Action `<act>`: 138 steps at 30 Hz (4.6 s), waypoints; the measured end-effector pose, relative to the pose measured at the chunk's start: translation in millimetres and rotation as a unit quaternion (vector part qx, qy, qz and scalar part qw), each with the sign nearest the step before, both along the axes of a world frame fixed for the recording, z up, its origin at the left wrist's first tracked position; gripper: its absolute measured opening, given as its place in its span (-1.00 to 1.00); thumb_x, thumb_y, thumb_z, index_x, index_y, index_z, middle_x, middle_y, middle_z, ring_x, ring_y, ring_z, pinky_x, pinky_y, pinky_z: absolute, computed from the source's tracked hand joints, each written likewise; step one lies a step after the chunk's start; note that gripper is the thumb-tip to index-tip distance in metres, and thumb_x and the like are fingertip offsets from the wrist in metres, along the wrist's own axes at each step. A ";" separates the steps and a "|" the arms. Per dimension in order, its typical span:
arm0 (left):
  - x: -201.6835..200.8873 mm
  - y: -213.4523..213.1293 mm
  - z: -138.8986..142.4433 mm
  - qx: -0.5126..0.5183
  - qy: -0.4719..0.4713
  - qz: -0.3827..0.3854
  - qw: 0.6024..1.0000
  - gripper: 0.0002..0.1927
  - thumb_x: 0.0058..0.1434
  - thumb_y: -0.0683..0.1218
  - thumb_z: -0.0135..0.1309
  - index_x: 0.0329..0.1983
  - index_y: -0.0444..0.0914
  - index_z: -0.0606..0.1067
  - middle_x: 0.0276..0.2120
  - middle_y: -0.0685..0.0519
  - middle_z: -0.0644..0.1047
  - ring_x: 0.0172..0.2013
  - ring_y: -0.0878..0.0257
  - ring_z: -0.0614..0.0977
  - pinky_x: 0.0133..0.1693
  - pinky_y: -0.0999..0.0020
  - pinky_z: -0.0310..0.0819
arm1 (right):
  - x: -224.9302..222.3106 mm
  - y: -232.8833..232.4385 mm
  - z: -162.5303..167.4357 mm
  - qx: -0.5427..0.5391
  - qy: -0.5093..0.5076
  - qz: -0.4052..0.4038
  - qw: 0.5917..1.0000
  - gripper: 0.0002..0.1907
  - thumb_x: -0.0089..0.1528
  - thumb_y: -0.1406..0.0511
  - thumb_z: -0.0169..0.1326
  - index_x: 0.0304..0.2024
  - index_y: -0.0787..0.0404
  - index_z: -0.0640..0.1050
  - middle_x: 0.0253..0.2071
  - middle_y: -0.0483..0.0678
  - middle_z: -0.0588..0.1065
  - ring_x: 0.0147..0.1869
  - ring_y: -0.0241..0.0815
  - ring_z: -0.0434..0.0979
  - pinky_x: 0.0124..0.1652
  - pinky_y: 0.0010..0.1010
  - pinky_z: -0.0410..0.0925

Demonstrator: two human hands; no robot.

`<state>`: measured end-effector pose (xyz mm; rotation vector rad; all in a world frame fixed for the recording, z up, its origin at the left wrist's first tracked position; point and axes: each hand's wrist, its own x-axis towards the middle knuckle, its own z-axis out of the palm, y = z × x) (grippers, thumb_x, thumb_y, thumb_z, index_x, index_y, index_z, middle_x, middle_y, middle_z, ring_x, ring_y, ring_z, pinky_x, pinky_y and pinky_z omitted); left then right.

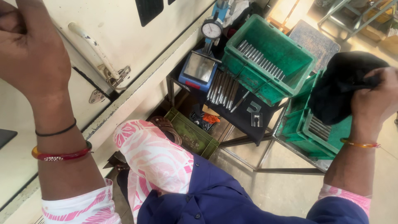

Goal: The person operates a CNC lathe, inserting cylindrical metal rods into the chuck and closing the machine door. They then use the control panel to start the machine and later remove the processed rods, placing them into a green bin.

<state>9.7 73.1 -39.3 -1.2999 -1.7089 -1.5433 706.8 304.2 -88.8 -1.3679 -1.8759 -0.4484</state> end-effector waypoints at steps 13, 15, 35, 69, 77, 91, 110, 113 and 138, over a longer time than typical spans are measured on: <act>-0.3 -2.0 -2.6 -0.008 -0.012 -0.001 1.000 -0.46 0.64 -0.16 0.03 -0.56 -0.35 0.31 -0.62 0.02 0.38 -0.59 0.30 0.37 -0.44 0.43 0.16 | -24.5 -16.5 -77.5 -0.278 -0.057 -0.042 0.958 -0.28 0.14 0.29 0.18 0.35 0.39 0.39 0.29 0.56 0.24 0.37 0.48 0.20 0.28 0.06 0.15; 0.0 -0.2 -2.3 -0.007 -0.003 0.011 1.000 -0.44 0.64 -0.17 0.04 -0.57 -0.36 0.27 -0.62 0.02 0.37 -0.61 0.30 0.32 -0.44 0.43 0.14 | -52.9 -31.6 -62.9 -0.180 -0.049 -0.024 0.982 -0.36 0.13 0.27 0.26 0.24 0.37 0.45 0.20 0.43 0.36 0.33 0.37 0.29 0.28 0.02 0.22; 27.3 -4.4 36.1 0.074 -0.005 -0.112 0.991 -0.78 0.57 -0.40 0.07 -0.04 -0.42 0.25 -0.39 0.07 0.29 -0.56 0.42 0.23 -0.45 0.57 0.00 | -218.3 10.0 -193.0 -0.603 0.317 0.089 0.727 -0.70 0.22 0.27 0.21 -0.43 0.46 0.62 -0.49 0.06 0.60 -0.50 -0.15 0.62 -0.44 -0.43 0.53; 21.2 -18.2 12.6 0.049 -0.032 -0.031 0.998 -0.78 0.56 -0.26 0.03 -0.10 -0.39 0.22 -0.56 0.14 0.16 -0.55 0.45 0.16 -0.41 0.60 -0.01 | -206.2 187.6 -88.8 -0.652 0.356 0.001 0.670 -0.61 0.44 0.28 -0.04 -0.02 0.61 0.54 -0.20 0.29 0.59 -0.28 0.06 0.68 -0.26 -0.28 0.60; 20.6 -19.0 10.8 0.040 -0.028 -0.012 0.999 -0.81 0.56 -0.27 0.03 -0.07 -0.40 0.24 -0.56 0.12 0.18 -0.56 0.43 0.16 -0.44 0.59 -0.06 | -211.2 184.4 -92.9 -0.549 0.074 0.074 0.830 -0.41 0.16 0.54 -0.15 0.19 0.11 0.57 0.04 0.11 0.58 0.01 0.02 0.63 0.01 -0.26 0.44; 24.3 -18.2 26.8 0.056 -0.006 -0.052 0.997 -0.75 0.64 -0.33 0.05 -0.14 -0.40 0.24 -0.55 0.13 0.18 -0.56 0.42 0.18 -0.43 0.59 -0.03 | -265.3 196.1 -97.0 -0.353 0.023 0.147 0.923 -0.64 0.26 0.26 0.14 0.10 0.16 0.62 0.04 0.11 0.59 0.12 0.04 0.60 0.13 -0.26 0.39; 34.2 -14.7 41.7 0.064 -0.014 -0.080 0.995 -0.77 0.54 -0.41 0.07 -0.07 -0.39 0.24 -0.37 0.09 0.27 -0.55 0.42 0.24 -0.42 0.58 0.08 | -165.4 35.7 -57.0 -0.131 -0.081 0.017 0.988 -0.60 0.38 0.06 0.17 0.03 0.25 0.58 0.08 0.25 0.51 0.12 0.28 0.51 0.01 0.10 0.34; 35.9 -13.8 40.9 0.070 -0.004 -0.076 0.995 -0.79 0.52 -0.41 0.08 -0.04 -0.39 0.27 -0.40 0.09 0.26 -0.56 0.40 0.25 -0.42 0.57 0.10 | -105.7 19.7 -77.3 -0.110 -0.161 -0.198 0.961 -0.28 0.30 -0.19 0.12 0.16 0.25 0.46 0.16 0.46 0.31 0.14 0.58 0.40 -0.17 0.38 0.28; 19.2 -3.9 18.9 0.068 -0.037 -0.081 0.994 -0.81 0.58 -0.38 0.03 -0.11 -0.40 0.26 -0.55 0.11 0.23 -0.55 0.42 0.25 -0.44 0.56 -0.01 | 28.5 30.2 -40.0 -0.020 0.196 -0.015 0.980 -0.76 0.33 0.36 0.15 -0.34 0.36 0.40 -0.37 0.04 0.47 -0.31 -0.11 0.38 -0.24 -0.29 0.37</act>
